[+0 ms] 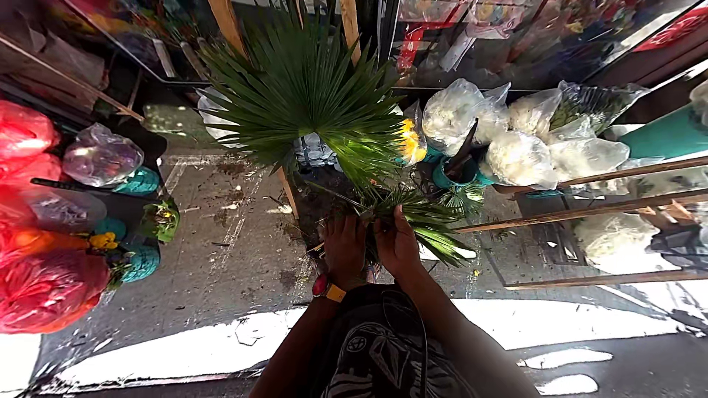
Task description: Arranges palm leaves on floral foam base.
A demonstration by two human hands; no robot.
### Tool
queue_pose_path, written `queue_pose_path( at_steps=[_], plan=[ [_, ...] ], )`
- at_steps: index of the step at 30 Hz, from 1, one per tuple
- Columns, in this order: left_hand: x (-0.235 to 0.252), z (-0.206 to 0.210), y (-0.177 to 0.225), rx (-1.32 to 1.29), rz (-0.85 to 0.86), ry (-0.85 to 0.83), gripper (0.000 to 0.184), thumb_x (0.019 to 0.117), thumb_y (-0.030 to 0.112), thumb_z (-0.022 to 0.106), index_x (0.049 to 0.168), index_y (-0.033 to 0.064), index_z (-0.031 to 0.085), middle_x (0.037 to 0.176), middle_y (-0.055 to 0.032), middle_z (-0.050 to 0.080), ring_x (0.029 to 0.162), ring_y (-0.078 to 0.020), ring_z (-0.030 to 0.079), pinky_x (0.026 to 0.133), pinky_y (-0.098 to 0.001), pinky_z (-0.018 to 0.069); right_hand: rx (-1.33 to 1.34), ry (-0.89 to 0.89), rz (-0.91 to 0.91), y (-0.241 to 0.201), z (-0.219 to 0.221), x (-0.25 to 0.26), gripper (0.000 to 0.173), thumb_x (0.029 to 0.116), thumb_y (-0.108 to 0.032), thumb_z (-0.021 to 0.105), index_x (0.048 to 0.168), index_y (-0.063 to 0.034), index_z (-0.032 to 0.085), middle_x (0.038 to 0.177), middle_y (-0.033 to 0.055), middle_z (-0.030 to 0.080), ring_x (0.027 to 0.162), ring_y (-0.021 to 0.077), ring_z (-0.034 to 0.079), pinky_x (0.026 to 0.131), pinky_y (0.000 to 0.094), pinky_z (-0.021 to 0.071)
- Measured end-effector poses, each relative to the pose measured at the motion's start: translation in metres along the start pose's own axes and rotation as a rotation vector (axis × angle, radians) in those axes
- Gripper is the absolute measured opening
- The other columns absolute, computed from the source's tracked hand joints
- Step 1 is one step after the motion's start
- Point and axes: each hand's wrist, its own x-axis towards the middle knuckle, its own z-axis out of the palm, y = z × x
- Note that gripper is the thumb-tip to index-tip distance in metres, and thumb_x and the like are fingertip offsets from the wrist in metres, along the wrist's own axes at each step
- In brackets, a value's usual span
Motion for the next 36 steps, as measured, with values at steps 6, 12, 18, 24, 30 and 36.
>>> queue_pose_path(
  at_steps=[6, 12, 18, 24, 30, 36],
  plan=[
    [0.049, -0.043, -0.054, -0.012, -0.292, 0.138, 0.053, 0.1102, 0.043, 0.037, 0.115, -0.0018, 0.065, 0.105, -0.0241, 0.063, 0.105, -0.0432, 0.061, 0.095, -0.0621, 0.0465, 0.062, -0.004, 0.016, -0.006, 0.000, -0.004, 0.021, 0.1081, -0.022, 0.050, 0.122, -0.0072, 0.055, 0.103, 0.0119, 0.065, 0.085, 0.0192, 0.067, 0.080, 0.0327, 0.0596],
    [-0.001, -0.050, -0.025, -0.134, -0.102, -0.069, 0.048, 0.1049, 0.043, 0.051, 0.124, 0.0009, 0.063, 0.076, -0.0106, 0.067, 0.062, -0.0245, 0.065, 0.059, -0.0480, 0.0558, -0.042, 0.014, -0.149, -0.029, -0.003, 0.016, 0.026, 0.1084, -0.026, 0.049, 0.126, -0.0094, 0.055, 0.107, 0.0092, 0.064, 0.087, 0.0181, 0.066, 0.078, 0.0338, 0.0580],
    [-0.016, -0.031, -0.015, -0.473, -0.050, -0.449, 0.041, 0.1086, 0.038, 0.046, 0.124, 0.0072, 0.068, 0.097, -0.0065, 0.068, 0.079, -0.0154, 0.065, 0.074, -0.0355, 0.0568, -0.301, -0.061, -0.049, -0.047, -0.009, 0.021, 0.025, 0.1031, -0.018, 0.059, 0.123, -0.0030, 0.061, 0.107, 0.0151, 0.068, 0.085, 0.0225, 0.068, 0.073, 0.0371, 0.0598],
    [-0.005, -0.041, -0.016, -1.167, -0.230, -0.727, 0.044, 0.1096, 0.043, 0.038, 0.103, 0.0107, 0.068, 0.063, 0.0100, 0.048, 0.049, -0.0019, 0.042, 0.045, -0.0176, 0.0379, -0.468, -0.147, 0.159, -0.048, -0.007, 0.019, 0.026, 0.1011, -0.016, 0.061, 0.123, -0.0017, 0.061, 0.108, 0.0170, 0.069, 0.092, 0.0249, 0.069, 0.079, 0.0400, 0.0600],
    [-0.024, -0.073, -0.063, -1.372, -0.578, -0.702, 0.072, 0.1010, 0.070, 0.031, 0.112, 0.0083, 0.068, 0.067, 0.0029, 0.053, 0.047, -0.0066, 0.046, 0.042, -0.0208, 0.0425, -0.359, -0.077, -0.163, -0.092, -0.005, 0.056, 0.021, 0.1047, -0.025, 0.056, 0.120, -0.0106, 0.061, 0.098, 0.0062, 0.067, 0.074, 0.0141, 0.065, 0.065, 0.0292, 0.0576],
    [-0.003, -0.076, -0.070, -1.037, -0.577, -0.462, 0.023, 0.1002, 0.024, 0.065, 0.115, 0.0062, 0.068, 0.068, 0.0011, 0.057, 0.045, -0.0078, 0.046, 0.041, -0.0226, 0.0441, -0.792, -0.356, -0.004, -0.031, 0.016, 0.033, 0.029, 0.0947, -0.001, 0.069, 0.122, 0.0028, 0.060, 0.106, 0.0150, 0.071, 0.091, 0.0257, 0.071, 0.084, 0.0436, 0.0618]
  ],
)
